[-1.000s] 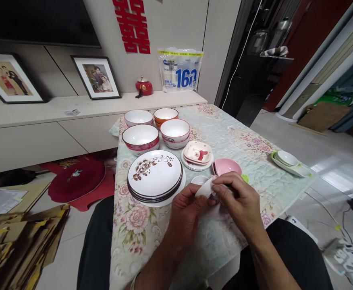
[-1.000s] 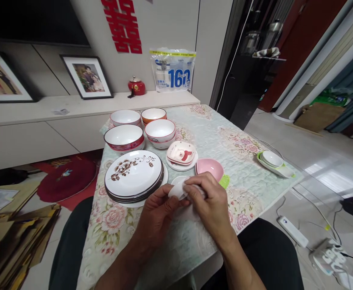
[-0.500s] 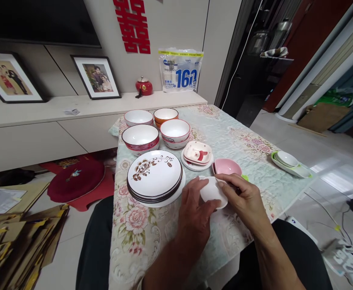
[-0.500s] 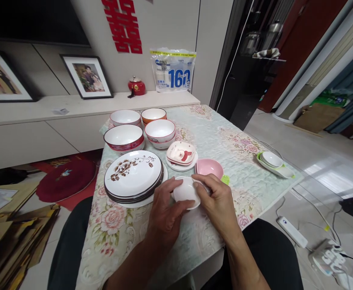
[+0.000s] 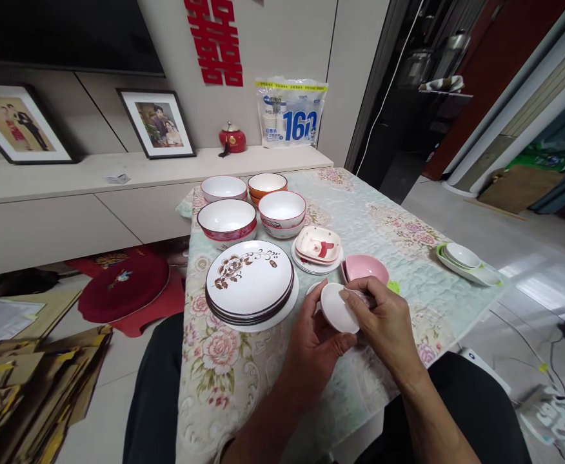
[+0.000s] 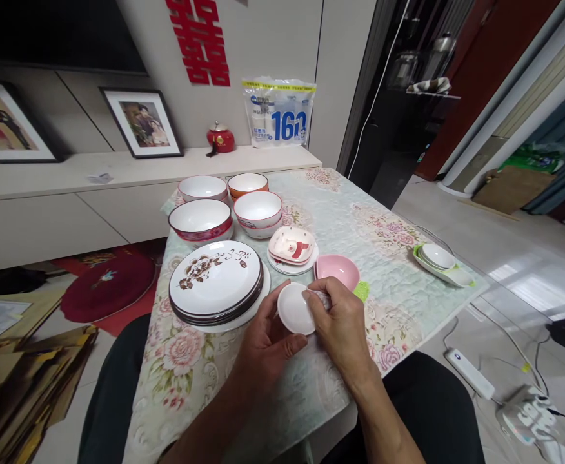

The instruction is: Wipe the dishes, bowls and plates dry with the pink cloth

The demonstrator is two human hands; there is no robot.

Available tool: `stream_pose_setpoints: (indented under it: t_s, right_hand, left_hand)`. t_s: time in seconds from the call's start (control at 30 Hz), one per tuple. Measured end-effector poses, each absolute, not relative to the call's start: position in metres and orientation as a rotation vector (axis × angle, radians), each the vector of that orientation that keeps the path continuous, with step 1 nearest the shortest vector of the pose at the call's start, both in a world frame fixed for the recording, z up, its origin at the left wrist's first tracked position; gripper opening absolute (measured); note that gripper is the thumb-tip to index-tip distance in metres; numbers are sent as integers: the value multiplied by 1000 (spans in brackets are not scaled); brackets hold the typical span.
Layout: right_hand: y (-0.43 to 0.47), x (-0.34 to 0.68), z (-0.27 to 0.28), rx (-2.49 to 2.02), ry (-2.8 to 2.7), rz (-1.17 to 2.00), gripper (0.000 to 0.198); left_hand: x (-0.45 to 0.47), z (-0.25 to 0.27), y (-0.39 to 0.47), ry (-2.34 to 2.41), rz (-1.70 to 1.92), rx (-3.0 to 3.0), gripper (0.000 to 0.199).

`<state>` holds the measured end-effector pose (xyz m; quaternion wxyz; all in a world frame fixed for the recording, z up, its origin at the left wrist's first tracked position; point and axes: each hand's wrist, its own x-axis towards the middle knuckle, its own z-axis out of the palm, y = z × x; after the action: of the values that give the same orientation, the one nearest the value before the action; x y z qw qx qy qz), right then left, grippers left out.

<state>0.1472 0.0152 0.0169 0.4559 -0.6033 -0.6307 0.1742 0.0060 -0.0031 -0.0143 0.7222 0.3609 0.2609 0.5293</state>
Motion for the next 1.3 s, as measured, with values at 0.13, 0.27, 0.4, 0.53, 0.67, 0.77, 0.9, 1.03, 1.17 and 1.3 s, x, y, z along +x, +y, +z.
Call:
stream_pose_setpoints:
  t_s: [0.13, 0.27, 0.4, 0.53, 0.67, 0.77, 0.9, 1.03, 1.17, 1.3]
  right_hand:
    - [16, 159, 21, -1403, -1578, 519, 20]
    - [9, 169, 29, -1339, -1492, 619, 26]
    - [2, 163, 33, -1226, -1406, 618, 21]
    - [3, 152, 32, -1126, -1477, 634, 14]
    - [7, 147, 31, -1072, -1829, 471, 14]
    - [10, 147, 29, -1125, -1914, 189, 16]
    - [8, 146, 24, -1233, -1940, 172, 17]
    - [3, 145, 26, -1325, -2002, 361, 22]
    - [1, 150, 35, -1292, -1971, 695, 21]
    - [1, 159, 40, -1180, -1837, 961, 19]
  left_hand:
    - [0, -4, -1, 646, 1175, 670, 74]
    - [-1, -6, 0, 648, 1128, 629, 74]
    - [0, -10, 0, 580, 1094, 643, 74]
    - [-1, -6, 0, 497, 1078, 650, 71]
    - [-1, -1, 1, 448, 1063, 696, 61]
    - [0, -1, 0, 466, 1073, 653, 69]
    - [-1, -7, 0, 508, 1089, 646, 78]
    - [-2, -13, 1, 619, 1163, 808, 82]
    - [-1, -16, 3, 676, 1319, 1038, 75]
    - [-2, -16, 4, 678, 1313, 1036, 75]
